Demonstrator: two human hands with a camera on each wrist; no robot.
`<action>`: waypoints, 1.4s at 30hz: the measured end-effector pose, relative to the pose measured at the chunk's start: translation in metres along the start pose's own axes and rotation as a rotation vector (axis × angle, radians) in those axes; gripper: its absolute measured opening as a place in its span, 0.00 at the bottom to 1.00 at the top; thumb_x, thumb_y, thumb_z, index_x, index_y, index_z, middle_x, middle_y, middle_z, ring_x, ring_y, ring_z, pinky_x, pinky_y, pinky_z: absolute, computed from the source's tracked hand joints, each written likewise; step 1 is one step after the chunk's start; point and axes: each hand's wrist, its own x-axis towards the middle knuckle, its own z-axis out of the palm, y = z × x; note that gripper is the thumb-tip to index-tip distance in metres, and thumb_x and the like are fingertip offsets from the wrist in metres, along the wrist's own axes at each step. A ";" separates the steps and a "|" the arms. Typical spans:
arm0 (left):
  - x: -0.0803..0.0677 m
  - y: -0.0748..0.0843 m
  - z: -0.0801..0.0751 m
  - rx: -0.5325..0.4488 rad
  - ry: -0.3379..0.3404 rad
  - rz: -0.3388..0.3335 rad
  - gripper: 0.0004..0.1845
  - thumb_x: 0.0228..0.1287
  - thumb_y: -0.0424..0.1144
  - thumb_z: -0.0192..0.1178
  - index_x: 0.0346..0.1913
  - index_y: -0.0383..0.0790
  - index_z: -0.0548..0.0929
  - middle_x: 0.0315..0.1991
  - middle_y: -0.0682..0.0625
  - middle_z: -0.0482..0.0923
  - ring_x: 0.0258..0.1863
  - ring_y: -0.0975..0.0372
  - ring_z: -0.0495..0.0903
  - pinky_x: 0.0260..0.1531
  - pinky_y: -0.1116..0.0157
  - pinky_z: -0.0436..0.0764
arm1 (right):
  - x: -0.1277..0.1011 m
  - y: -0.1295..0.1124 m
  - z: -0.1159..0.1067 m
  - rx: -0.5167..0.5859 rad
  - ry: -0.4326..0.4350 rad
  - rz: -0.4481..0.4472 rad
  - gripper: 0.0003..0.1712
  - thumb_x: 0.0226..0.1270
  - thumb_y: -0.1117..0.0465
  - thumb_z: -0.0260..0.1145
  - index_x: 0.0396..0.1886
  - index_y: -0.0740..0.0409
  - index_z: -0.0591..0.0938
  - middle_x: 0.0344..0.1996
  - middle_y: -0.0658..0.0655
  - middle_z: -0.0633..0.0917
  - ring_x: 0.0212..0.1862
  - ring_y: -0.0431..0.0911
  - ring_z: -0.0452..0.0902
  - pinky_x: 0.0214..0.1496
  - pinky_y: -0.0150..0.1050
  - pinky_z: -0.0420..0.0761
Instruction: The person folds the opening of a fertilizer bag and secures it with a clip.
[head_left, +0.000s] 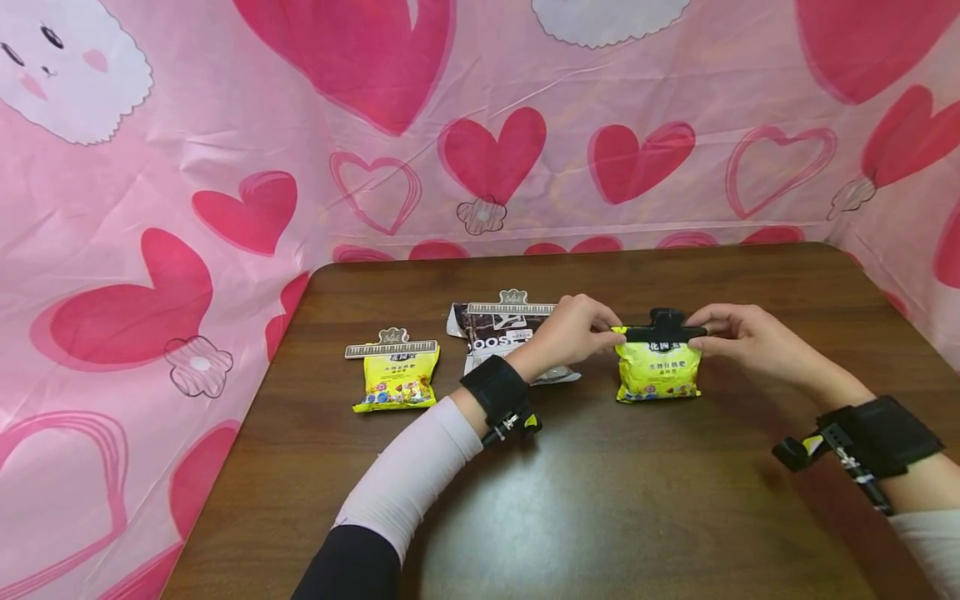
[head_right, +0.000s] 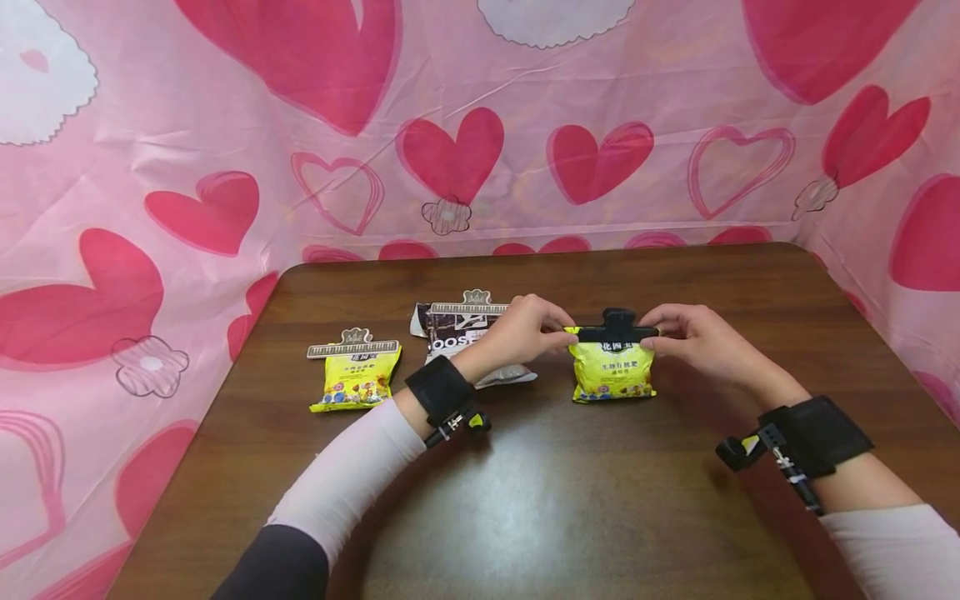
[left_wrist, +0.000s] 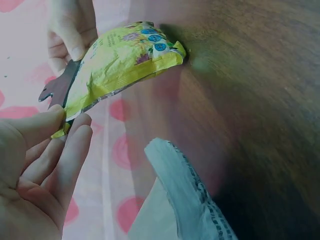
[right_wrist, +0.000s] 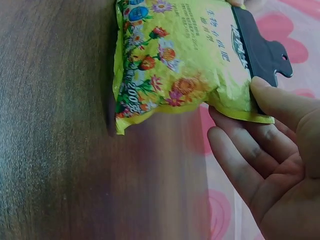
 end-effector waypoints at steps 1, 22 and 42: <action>0.001 -0.001 0.001 -0.015 0.001 -0.016 0.10 0.65 0.40 0.66 0.45 0.40 0.89 0.33 0.51 0.90 0.30 0.64 0.88 0.24 0.76 0.78 | 0.000 0.001 0.000 0.001 0.006 0.009 0.12 0.69 0.61 0.66 0.49 0.58 0.80 0.37 0.49 0.89 0.36 0.40 0.83 0.38 0.33 0.83; 0.024 -0.016 0.009 -0.163 0.044 -0.221 0.12 0.65 0.31 0.65 0.49 0.30 0.86 0.36 0.40 0.89 0.30 0.54 0.89 0.26 0.71 0.84 | 0.019 0.016 0.008 0.009 0.034 0.177 0.25 0.72 0.53 0.63 0.60 0.66 0.75 0.41 0.62 0.87 0.35 0.42 0.84 0.39 0.34 0.85; 0.033 -0.026 0.021 0.096 0.049 -0.279 0.10 0.68 0.35 0.62 0.48 0.38 0.88 0.29 0.47 0.88 0.22 0.67 0.80 0.23 0.77 0.70 | 0.031 0.027 0.021 0.070 0.010 0.313 0.30 0.72 0.50 0.62 0.64 0.66 0.73 0.44 0.62 0.85 0.37 0.40 0.82 0.41 0.33 0.84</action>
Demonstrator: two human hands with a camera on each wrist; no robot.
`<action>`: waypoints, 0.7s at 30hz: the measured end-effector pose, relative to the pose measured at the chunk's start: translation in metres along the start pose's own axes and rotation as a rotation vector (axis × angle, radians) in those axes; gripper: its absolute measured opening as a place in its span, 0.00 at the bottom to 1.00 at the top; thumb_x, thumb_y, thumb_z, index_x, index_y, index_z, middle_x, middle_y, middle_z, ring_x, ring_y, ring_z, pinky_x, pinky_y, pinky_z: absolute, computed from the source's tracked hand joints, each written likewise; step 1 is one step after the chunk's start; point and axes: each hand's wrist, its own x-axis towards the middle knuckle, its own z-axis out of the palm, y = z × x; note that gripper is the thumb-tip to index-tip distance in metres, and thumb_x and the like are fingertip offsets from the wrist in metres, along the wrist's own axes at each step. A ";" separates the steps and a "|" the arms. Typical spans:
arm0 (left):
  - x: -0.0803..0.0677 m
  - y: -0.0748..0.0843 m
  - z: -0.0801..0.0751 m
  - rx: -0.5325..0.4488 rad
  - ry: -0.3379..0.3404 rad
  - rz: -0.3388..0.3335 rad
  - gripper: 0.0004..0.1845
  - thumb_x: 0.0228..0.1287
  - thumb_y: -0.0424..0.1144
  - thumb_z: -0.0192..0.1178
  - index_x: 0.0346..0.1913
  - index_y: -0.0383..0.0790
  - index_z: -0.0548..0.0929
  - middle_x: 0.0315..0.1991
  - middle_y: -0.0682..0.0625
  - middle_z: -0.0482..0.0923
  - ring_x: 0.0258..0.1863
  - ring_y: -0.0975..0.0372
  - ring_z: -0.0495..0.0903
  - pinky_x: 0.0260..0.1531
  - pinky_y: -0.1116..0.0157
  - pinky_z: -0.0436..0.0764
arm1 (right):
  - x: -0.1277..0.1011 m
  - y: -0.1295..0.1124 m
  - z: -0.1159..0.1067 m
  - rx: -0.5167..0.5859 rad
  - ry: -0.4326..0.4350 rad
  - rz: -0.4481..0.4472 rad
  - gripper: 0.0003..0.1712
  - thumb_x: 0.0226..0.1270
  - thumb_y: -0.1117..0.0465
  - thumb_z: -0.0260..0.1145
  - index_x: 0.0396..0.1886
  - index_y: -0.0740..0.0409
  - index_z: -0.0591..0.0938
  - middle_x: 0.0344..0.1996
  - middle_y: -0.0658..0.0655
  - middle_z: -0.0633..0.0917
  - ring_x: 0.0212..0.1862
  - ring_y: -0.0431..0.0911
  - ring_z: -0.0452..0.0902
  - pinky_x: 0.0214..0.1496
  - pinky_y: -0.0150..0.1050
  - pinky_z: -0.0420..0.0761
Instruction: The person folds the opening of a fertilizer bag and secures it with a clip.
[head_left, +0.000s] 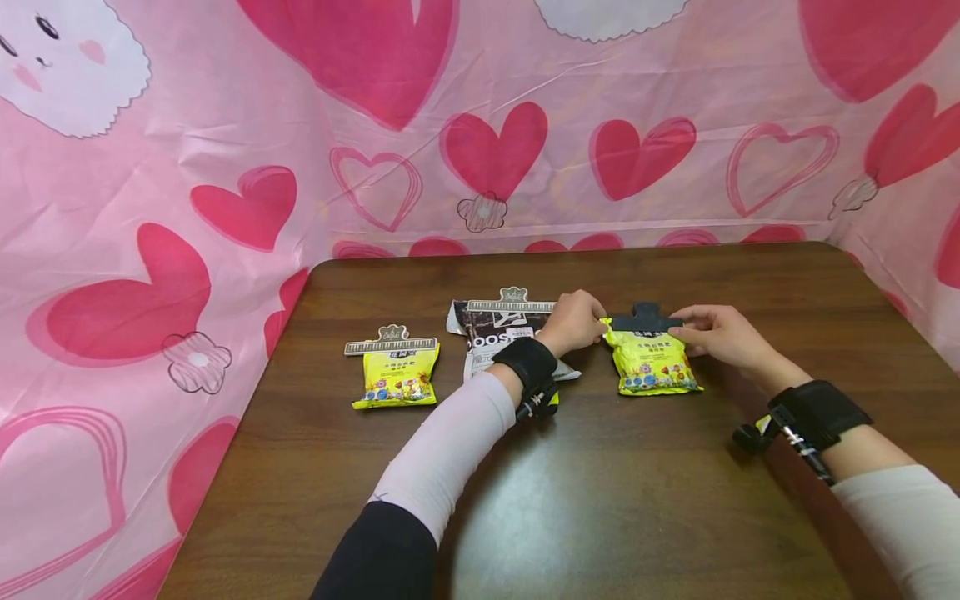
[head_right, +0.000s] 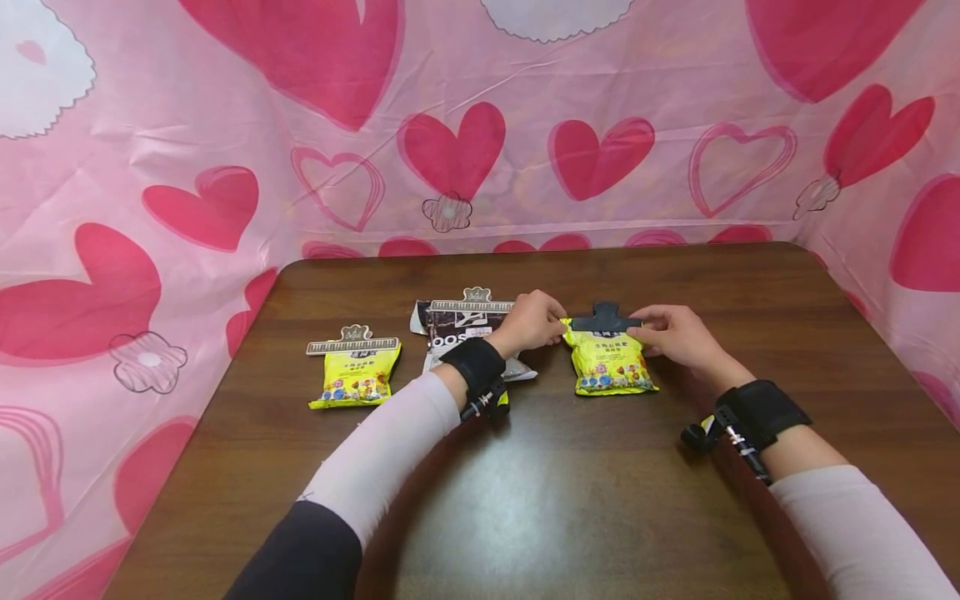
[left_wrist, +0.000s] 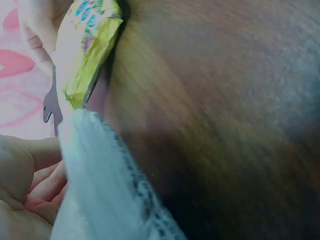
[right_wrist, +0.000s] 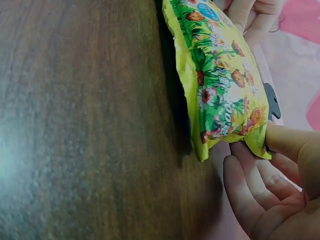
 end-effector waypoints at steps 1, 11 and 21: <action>0.001 0.000 0.001 0.018 0.003 -0.005 0.10 0.68 0.35 0.62 0.48 0.38 0.88 0.28 0.48 0.88 0.22 0.67 0.80 0.23 0.77 0.70 | 0.001 0.001 0.000 -0.001 -0.003 0.003 0.30 0.73 0.50 0.62 0.65 0.66 0.73 0.45 0.63 0.85 0.37 0.39 0.82 0.41 0.32 0.84; 0.004 0.002 0.003 0.075 -0.003 -0.045 0.12 0.67 0.38 0.64 0.50 0.40 0.88 0.35 0.50 0.89 0.26 0.66 0.82 0.25 0.76 0.72 | 0.003 0.002 0.001 -0.021 -0.022 0.034 0.32 0.73 0.49 0.61 0.65 0.67 0.72 0.50 0.68 0.84 0.41 0.45 0.83 0.44 0.34 0.85; 0.007 0.004 0.003 0.217 -0.010 -0.051 0.12 0.67 0.41 0.64 0.50 0.45 0.89 0.49 0.53 0.88 0.56 0.59 0.82 0.55 0.66 0.78 | 0.004 0.001 0.001 -0.056 -0.015 0.059 0.32 0.71 0.46 0.62 0.64 0.65 0.73 0.53 0.69 0.79 0.44 0.49 0.81 0.43 0.33 0.83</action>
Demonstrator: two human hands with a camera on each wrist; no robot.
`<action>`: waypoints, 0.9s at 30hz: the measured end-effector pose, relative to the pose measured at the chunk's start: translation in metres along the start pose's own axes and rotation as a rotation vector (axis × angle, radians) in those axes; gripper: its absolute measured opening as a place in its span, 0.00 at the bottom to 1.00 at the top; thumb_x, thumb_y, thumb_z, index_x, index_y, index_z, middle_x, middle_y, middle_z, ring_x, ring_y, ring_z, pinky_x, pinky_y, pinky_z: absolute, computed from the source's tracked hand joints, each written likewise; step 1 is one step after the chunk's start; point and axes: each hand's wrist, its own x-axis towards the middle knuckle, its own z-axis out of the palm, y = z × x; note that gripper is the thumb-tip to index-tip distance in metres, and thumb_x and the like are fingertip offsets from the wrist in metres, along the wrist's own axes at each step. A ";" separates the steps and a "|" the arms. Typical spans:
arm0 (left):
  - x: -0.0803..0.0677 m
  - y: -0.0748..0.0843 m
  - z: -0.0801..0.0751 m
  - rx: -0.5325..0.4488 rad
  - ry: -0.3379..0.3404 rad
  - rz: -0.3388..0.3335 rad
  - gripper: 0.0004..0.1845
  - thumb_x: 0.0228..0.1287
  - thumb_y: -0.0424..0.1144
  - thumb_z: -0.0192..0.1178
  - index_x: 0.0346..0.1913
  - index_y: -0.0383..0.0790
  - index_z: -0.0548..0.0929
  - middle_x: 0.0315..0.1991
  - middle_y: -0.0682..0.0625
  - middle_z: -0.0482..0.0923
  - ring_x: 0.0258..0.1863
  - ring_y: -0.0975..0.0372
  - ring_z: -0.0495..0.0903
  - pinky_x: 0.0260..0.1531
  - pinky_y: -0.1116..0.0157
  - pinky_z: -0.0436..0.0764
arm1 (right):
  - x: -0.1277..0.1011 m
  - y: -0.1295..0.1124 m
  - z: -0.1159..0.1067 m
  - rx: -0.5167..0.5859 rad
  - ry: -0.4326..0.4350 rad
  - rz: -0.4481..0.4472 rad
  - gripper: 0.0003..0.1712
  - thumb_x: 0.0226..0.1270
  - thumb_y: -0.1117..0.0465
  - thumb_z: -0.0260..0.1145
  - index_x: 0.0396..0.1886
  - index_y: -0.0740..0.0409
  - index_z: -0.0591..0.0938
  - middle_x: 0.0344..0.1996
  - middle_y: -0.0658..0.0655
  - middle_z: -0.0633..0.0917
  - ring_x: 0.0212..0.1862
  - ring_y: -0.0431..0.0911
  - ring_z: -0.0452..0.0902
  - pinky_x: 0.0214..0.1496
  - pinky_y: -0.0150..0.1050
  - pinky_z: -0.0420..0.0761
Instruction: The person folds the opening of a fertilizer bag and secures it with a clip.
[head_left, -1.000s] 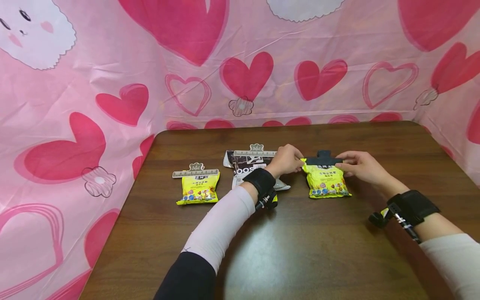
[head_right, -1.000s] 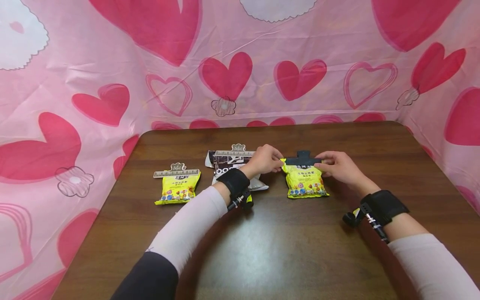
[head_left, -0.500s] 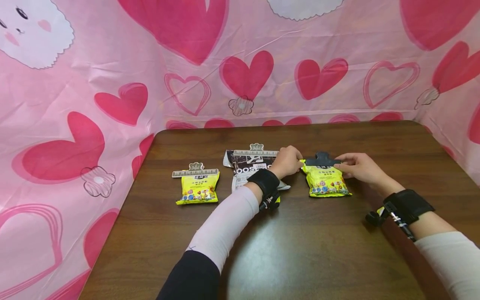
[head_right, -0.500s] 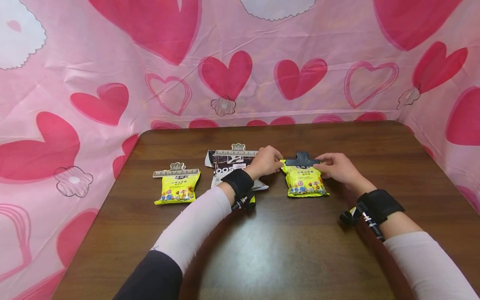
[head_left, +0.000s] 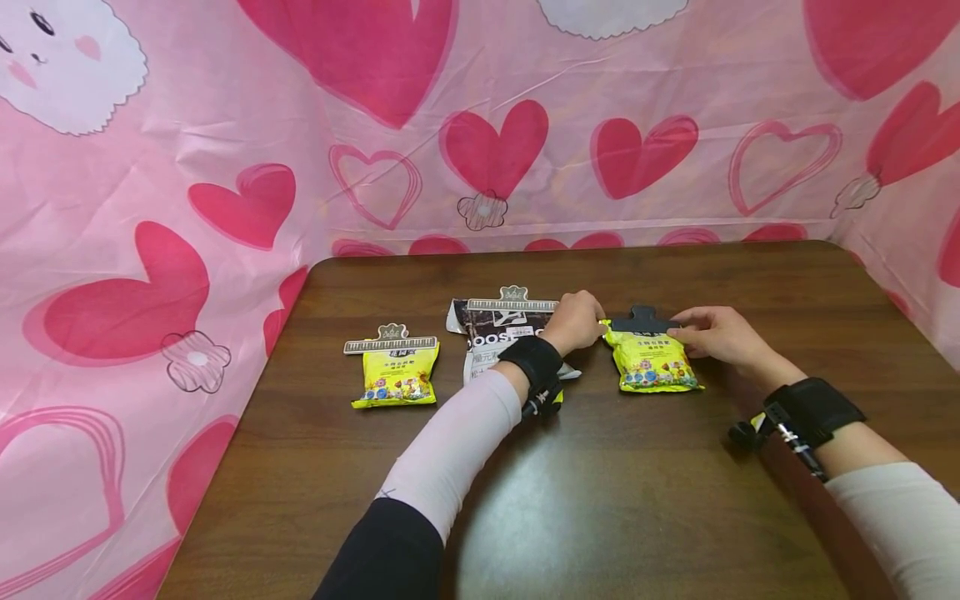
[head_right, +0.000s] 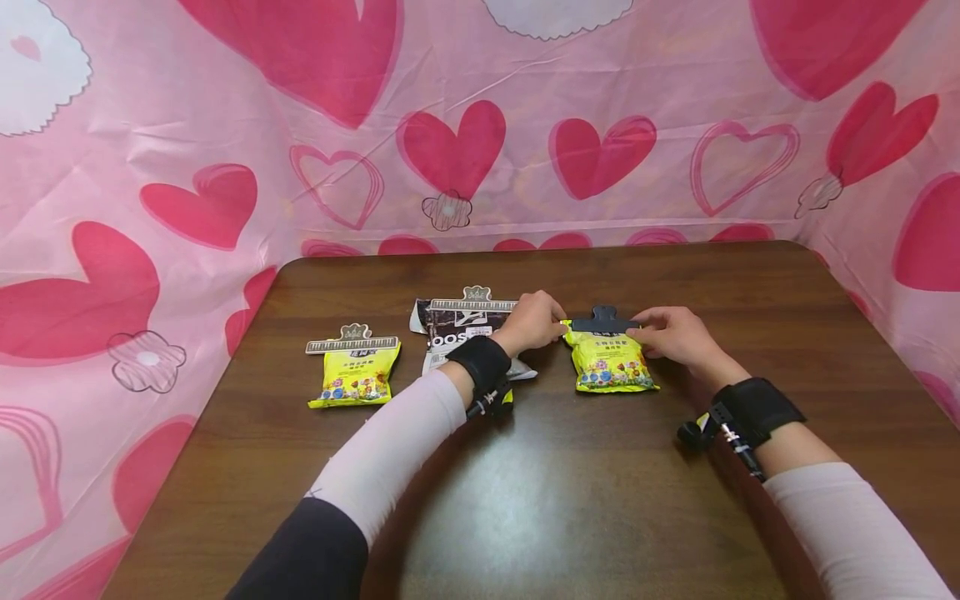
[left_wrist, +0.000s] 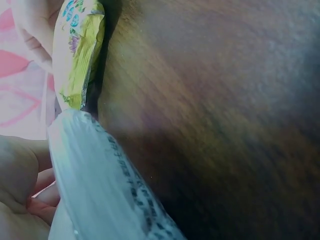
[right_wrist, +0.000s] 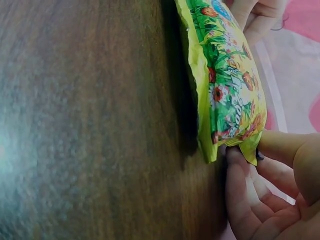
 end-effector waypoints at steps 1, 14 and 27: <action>0.000 0.000 0.000 0.009 -0.002 0.002 0.12 0.67 0.41 0.63 0.50 0.44 0.89 0.49 0.53 0.88 0.56 0.59 0.82 0.56 0.66 0.78 | 0.000 0.000 0.000 0.004 0.000 0.004 0.32 0.71 0.46 0.62 0.64 0.65 0.73 0.53 0.69 0.78 0.44 0.49 0.80 0.42 0.32 0.84; -0.002 -0.001 -0.003 0.039 0.019 0.001 0.12 0.67 0.41 0.64 0.49 0.43 0.88 0.48 0.52 0.87 0.51 0.59 0.84 0.49 0.65 0.82 | 0.004 -0.010 -0.002 -0.143 0.015 -0.004 0.32 0.71 0.46 0.62 0.62 0.67 0.76 0.50 0.71 0.81 0.38 0.48 0.80 0.39 0.34 0.81; -0.023 -0.020 -0.066 -0.105 0.153 0.195 0.18 0.70 0.45 0.61 0.57 0.42 0.84 0.49 0.50 0.87 0.47 0.60 0.85 0.47 0.66 0.81 | 0.003 -0.047 -0.020 -0.286 0.148 -0.121 0.31 0.72 0.47 0.61 0.63 0.66 0.75 0.57 0.73 0.79 0.56 0.66 0.74 0.56 0.64 0.75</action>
